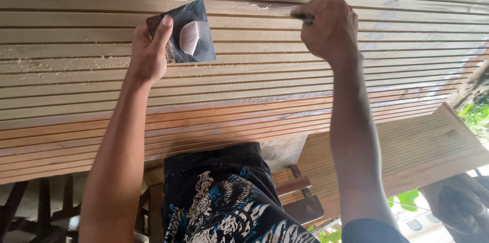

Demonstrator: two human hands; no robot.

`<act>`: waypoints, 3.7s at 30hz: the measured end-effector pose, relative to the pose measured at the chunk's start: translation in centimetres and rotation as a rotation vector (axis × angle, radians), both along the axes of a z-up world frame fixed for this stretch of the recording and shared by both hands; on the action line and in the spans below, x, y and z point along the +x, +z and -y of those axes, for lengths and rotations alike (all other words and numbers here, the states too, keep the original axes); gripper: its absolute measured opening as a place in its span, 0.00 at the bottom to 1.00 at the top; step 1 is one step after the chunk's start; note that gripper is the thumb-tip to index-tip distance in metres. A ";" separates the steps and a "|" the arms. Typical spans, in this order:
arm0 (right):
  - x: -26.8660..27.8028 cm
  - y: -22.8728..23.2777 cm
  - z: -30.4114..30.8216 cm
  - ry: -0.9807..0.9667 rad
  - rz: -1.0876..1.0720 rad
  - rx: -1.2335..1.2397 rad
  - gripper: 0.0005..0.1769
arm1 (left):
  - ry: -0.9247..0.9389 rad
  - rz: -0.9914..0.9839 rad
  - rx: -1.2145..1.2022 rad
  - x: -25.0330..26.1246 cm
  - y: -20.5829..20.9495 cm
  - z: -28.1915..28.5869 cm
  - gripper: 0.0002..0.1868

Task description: The person applies a pinkish filler paste into the gaps between wooden slats on a large board using a putty knife. They repeatedly scoop filler from a small metal plate and spread it along the seams, smoothing the surface as they work.

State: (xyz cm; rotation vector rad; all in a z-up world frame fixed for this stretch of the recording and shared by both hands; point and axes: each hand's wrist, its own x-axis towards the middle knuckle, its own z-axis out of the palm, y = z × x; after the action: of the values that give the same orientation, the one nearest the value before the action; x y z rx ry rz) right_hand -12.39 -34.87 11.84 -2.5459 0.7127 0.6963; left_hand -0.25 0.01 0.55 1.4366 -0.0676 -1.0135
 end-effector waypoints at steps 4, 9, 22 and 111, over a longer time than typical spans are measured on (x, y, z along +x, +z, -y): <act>-1.5 1.4 1.1 0.175 0.179 -0.031 0.22 | 0.035 -0.044 0.020 0.3 -0.1 0.3 0.21; -5.6 -0.2 0.5 0.112 0.453 -0.118 0.28 | -0.001 0.011 0.037 0.0 0.3 -0.2 0.23; -6.3 -3.4 -0.5 0.076 0.516 -0.220 0.31 | 0.044 -0.031 -0.015 0.0 -0.8 -0.2 0.20; -8.1 1.4 3.8 0.188 0.438 -0.110 0.19 | 0.018 -0.016 -0.033 0.1 -0.1 0.1 0.21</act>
State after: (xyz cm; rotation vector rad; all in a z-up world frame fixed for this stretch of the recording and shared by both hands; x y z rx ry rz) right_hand -20.48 -38.65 13.24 -2.7528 0.3751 0.1389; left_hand -0.14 -0.07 0.48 1.3966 -0.0596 -1.0040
